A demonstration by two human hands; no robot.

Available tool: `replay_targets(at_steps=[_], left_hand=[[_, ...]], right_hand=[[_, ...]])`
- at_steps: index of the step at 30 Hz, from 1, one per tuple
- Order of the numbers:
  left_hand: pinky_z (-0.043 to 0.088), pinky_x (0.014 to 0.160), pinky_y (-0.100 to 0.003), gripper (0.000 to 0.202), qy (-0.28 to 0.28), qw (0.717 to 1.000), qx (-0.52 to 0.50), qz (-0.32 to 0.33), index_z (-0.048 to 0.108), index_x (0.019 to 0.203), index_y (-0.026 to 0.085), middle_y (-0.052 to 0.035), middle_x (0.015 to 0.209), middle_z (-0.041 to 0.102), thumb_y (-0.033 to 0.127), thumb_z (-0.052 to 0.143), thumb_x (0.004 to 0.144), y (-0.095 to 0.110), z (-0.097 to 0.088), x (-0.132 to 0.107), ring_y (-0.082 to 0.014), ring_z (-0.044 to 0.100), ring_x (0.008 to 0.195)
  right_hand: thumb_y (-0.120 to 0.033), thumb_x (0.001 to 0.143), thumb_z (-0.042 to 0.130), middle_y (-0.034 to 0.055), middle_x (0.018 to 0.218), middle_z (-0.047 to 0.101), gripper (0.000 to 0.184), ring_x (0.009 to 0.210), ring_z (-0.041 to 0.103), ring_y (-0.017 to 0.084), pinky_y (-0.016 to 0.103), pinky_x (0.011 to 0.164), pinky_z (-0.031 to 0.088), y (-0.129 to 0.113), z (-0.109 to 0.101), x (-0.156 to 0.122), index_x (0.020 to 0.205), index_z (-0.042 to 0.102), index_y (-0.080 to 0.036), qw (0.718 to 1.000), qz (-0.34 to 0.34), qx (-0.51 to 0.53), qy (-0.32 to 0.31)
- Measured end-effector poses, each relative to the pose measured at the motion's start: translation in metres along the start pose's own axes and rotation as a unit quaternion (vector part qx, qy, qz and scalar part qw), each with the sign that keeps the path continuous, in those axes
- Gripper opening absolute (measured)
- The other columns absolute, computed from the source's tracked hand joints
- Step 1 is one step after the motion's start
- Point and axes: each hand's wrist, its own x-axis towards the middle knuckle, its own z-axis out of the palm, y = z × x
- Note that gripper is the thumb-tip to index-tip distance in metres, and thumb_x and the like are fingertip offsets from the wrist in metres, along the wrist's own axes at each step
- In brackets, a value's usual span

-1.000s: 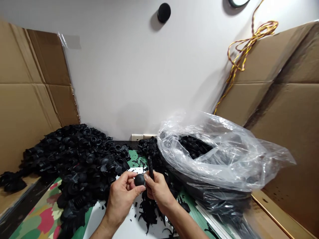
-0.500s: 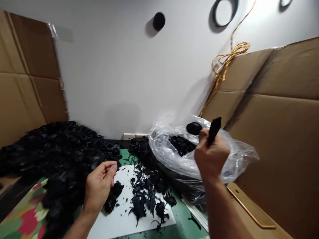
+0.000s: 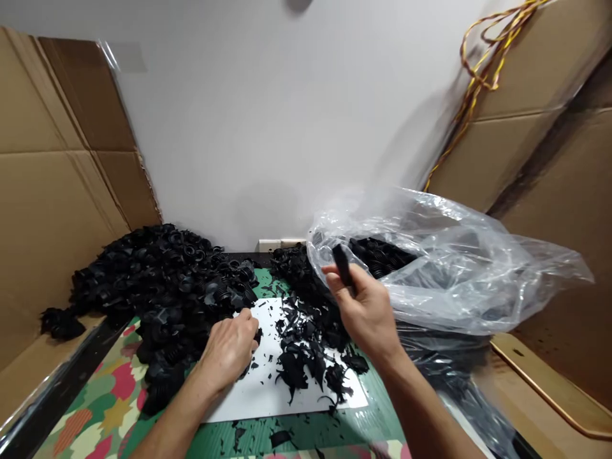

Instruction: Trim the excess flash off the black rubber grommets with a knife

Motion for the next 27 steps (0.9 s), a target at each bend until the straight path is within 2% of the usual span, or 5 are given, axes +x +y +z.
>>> replay_targets(at_steps=[6,12,17,23,27], left_hand=[[0.038,0.056,-0.027,0.013,0.096,0.982,-0.16,-0.043,0.056,0.053,0.02,0.0023,0.061,0.056,0.02,0.068,0.058,0.007,-0.01,0.015,-0.015,0.051,0.057],[0.029,0.034,-0.021,0.037,0.21,0.886,-0.404,-0.083,0.054,0.05,0.017,0.0058,0.041,0.045,0.05,0.071,0.053,0.017,-0.013,0.027,-0.0077,0.037,0.035],[0.039,0.038,-0.019,0.037,0.318,0.788,-0.525,-0.049,0.055,0.053,0.015,0.0046,0.045,0.055,0.036,0.084,0.043,0.035,-0.045,0.051,-0.0079,0.049,0.039],[0.047,0.046,-0.019,0.02,0.396,0.719,-0.569,0.05,0.056,0.057,0.015,0.0037,0.05,0.059,0.013,0.067,0.074,0.089,-0.108,0.078,-0.0081,0.056,0.046],[0.05,0.049,-0.019,0.015,0.351,0.692,-0.62,0.118,0.063,0.06,0.013,0.0022,0.056,0.062,0.016,0.077,0.064,0.105,-0.093,0.058,-0.0081,0.057,0.052]], right_hand=[[-0.047,0.089,0.045,0.0054,0.072,0.063,0.039,0.066,0.057,0.019,0.029,0.06,0.044,0.003,0.023,-0.004,0.072,0.063,-0.017,0.991,0.024,0.117,-0.064],[-0.056,0.084,0.051,0.0002,0.058,0.054,0.045,0.053,0.049,0.013,0.025,0.051,0.04,0.012,0.033,-0.006,0.061,0.053,-0.017,0.972,0.082,0.213,-0.052],[-0.057,0.072,0.065,-0.0022,0.059,0.055,0.042,0.04,0.043,0.008,0.023,0.04,0.037,0.031,0.04,-0.004,0.069,0.053,-0.017,0.932,0.188,0.309,0.031],[-0.056,0.068,0.069,-0.0019,0.058,0.057,0.042,0.04,0.049,0.009,0.024,0.042,0.041,0.038,0.04,-0.004,0.071,0.056,-0.016,0.927,0.207,0.307,0.058],[-0.051,0.075,0.066,-0.003,0.054,0.055,0.036,0.044,0.051,0.011,0.026,0.046,0.045,0.038,0.033,-0.007,0.076,0.059,-0.016,0.936,0.175,0.295,0.073]])
